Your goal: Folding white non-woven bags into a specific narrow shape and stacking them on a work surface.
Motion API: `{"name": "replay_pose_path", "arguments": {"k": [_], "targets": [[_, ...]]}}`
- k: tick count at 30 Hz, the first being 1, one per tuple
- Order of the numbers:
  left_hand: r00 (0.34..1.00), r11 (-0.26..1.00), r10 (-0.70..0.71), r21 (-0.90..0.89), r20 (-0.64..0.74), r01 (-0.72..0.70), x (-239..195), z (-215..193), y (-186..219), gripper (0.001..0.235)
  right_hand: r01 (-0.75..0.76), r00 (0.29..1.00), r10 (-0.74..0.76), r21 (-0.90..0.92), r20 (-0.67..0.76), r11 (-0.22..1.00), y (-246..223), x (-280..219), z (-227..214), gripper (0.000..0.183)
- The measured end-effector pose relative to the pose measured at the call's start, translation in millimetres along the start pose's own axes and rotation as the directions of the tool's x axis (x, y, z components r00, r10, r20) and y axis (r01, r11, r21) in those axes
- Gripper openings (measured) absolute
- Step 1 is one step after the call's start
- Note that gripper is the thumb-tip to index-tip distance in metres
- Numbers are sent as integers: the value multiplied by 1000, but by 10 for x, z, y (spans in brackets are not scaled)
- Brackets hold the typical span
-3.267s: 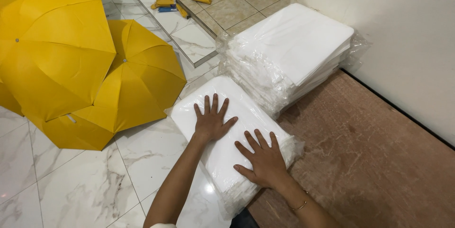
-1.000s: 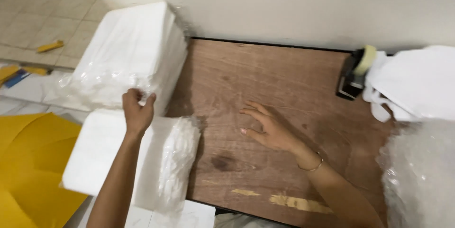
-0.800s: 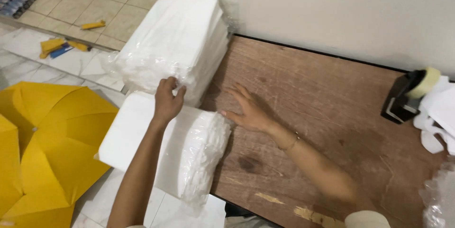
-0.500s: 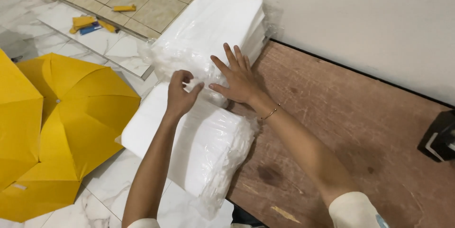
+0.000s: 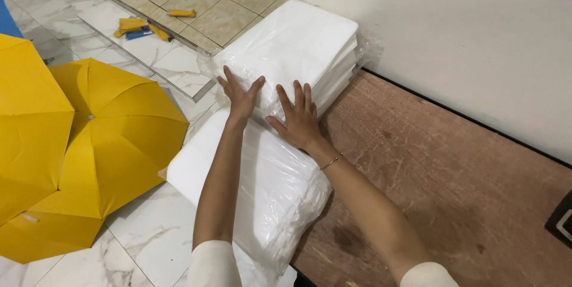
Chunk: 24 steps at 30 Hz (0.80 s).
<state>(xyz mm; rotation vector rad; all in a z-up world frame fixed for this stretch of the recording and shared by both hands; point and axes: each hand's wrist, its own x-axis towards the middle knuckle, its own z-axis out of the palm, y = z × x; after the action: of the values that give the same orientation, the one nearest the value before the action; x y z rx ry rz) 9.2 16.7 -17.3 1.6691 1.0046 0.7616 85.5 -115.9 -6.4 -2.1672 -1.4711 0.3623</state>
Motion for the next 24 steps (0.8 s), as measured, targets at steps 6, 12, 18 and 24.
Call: {"name": "replay_pose_path", "arguments": {"k": [6, 12, 18, 24], "targets": [[999, 998, 7, 61, -50, -4, 154, 39, -188, 99, 19, 987, -28, 56, 160, 998, 95, -25, -188, 75], [953, 887, 270, 420, -140, -190, -14, 295, 228, 69, -54, 988, 31, 148, 149, 988, 754, -630, -741, 63], [668, 677, 664, 108, 336, -728, -898, 1193, 1101, 41, -253, 949, 280, 174, -148, 952, 1265, -2014, -1733, 54], [333, 662, 559, -166, 759, -731, -1793, 2587, 1421, 43, -452, 636, 566, 341, -525, 824, 2037, -3390, -2109, 46]]}}
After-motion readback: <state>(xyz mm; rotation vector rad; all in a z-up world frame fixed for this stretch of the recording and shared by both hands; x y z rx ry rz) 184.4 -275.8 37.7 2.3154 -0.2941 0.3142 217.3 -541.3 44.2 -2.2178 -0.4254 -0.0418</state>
